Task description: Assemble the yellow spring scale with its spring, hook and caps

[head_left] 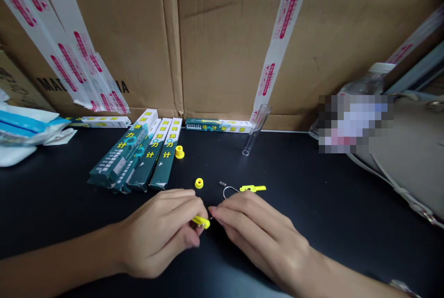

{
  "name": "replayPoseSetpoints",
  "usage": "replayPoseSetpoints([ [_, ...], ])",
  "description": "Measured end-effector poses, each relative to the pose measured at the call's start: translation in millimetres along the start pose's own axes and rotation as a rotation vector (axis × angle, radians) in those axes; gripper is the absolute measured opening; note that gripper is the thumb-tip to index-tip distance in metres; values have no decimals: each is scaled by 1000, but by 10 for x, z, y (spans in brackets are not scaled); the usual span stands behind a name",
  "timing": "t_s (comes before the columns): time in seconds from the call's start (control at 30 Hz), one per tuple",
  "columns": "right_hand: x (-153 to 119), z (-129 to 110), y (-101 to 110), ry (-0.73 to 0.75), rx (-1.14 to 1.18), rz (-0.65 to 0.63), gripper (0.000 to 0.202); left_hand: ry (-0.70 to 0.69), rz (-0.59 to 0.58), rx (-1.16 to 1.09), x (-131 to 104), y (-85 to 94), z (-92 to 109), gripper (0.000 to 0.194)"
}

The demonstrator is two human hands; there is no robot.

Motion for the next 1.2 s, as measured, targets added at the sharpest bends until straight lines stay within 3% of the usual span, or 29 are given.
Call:
replayPoseSetpoints([
  [0.27,8,-64,14,91,-109,-14,25,39,-2,200,40,-29,6,38],
  [0.4,23,-74,13,92,-137,-30,16,-3,3,174,48,-21,41,37],
  [0.53,60,-70,5,59,-174,-46,11,-27,0,142,27,-18,47,51],
  [0.67,81,-96,35,108,-281,-30,13,-37,-51,173,-2,-42,17,36],
  [0.87,-17,-149,46,315,-381,-50,17,-40,-94,165,23,-28,44,29],
  [0.97,-110,-142,-1,318,-370,-17,34,-24,-105,171,45,-25,62,29],
  [1.07,-138,-132,-7,320,-393,11,35,-23,-104,215,48,-32,66,29],
  [1.2,-75,-91,43,289,-314,-59,27,-38,-120,181,23,-39,51,30],
])
Point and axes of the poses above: each hand's wrist, its own x-axis towards the middle knuckle, its own y-axis out of the back of the hand, z = x × y, the point moved 3 cm from there along x, towards the middle knuckle, and after that the axes turned 7 degrees about y, right-handed, at the moved point
